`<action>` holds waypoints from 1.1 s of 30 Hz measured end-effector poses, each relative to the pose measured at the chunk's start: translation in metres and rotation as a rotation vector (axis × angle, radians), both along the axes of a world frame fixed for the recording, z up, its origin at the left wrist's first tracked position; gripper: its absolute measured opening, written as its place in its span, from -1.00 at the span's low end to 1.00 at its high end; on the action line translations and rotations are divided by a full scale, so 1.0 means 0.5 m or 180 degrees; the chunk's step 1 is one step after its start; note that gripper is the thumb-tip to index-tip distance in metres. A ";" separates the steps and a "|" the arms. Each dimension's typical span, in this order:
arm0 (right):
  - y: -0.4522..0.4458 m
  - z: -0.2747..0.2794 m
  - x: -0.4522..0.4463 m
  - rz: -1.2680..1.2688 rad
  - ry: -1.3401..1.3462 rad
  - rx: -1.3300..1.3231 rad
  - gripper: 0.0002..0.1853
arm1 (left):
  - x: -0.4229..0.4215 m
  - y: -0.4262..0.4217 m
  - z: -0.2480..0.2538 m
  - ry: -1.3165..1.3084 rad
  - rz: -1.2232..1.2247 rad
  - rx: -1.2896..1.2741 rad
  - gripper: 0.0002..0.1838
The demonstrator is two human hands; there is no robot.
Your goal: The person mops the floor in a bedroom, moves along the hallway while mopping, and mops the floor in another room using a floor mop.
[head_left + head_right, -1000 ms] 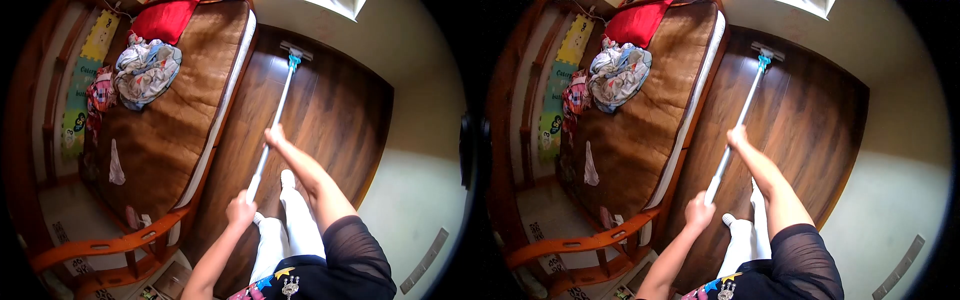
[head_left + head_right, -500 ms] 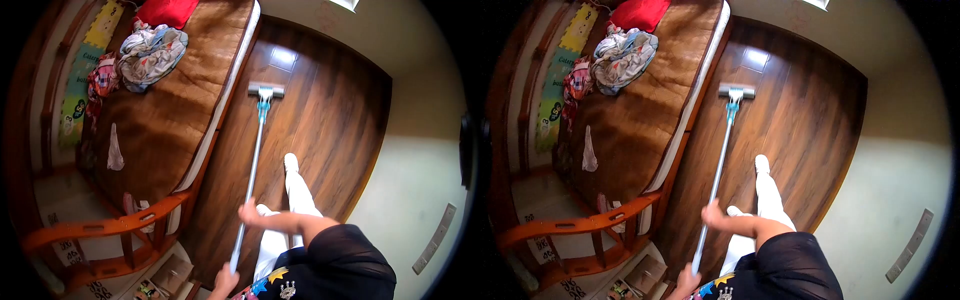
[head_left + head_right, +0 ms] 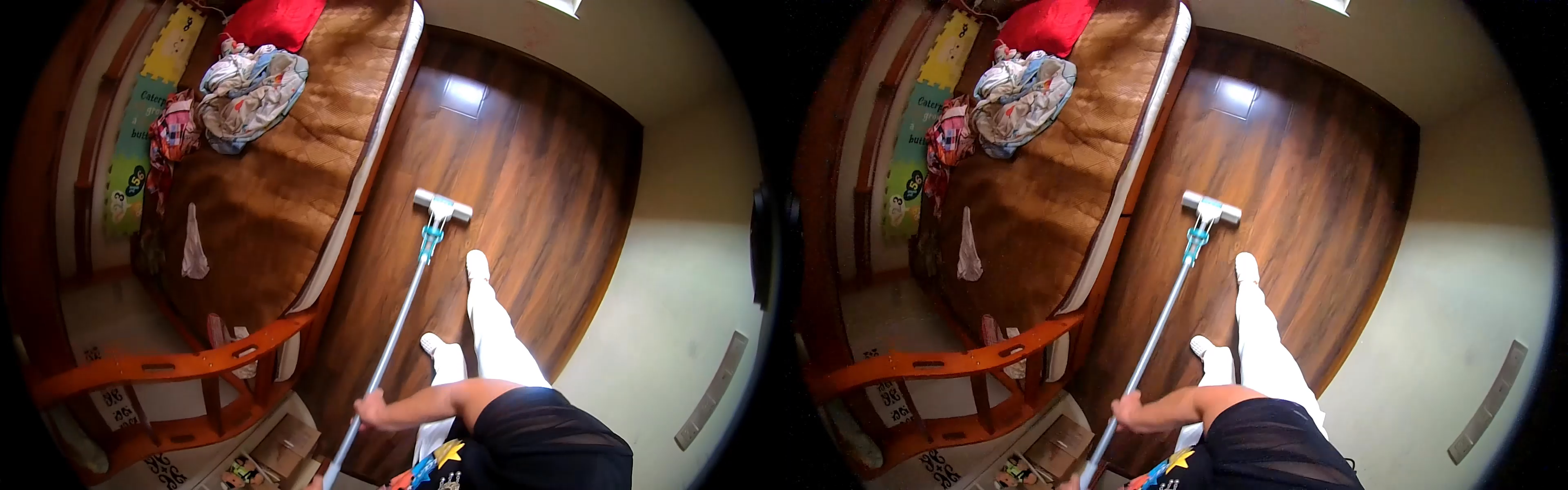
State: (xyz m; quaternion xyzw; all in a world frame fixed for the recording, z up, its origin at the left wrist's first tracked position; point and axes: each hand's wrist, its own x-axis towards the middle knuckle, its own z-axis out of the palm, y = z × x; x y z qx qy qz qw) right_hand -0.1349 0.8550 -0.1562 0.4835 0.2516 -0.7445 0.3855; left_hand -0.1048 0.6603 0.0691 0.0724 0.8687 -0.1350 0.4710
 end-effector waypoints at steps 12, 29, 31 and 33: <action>1.016 -0.399 -0.343 -0.1362 0.0325 0.3032 -0.87 | -0.358 0.991 -0.437 -0.0037 -0.0317 0.1641 -0.68; 0.466 -0.347 0.072 0.0503 0.0292 0.2903 -0.54 | 0.034 0.464 -0.358 -0.0478 -0.0293 0.0609 -0.62; 0.282 -0.251 0.150 0.0445 -0.0020 0.2128 -0.56 | 0.118 0.278 -0.284 -0.0577 -0.0097 0.0324 -0.60; 0.111 -0.167 0.225 0.0484 -0.0013 0.1557 -0.53 | 0.199 0.077 -0.193 -0.0644 -0.0096 0.0062 -0.60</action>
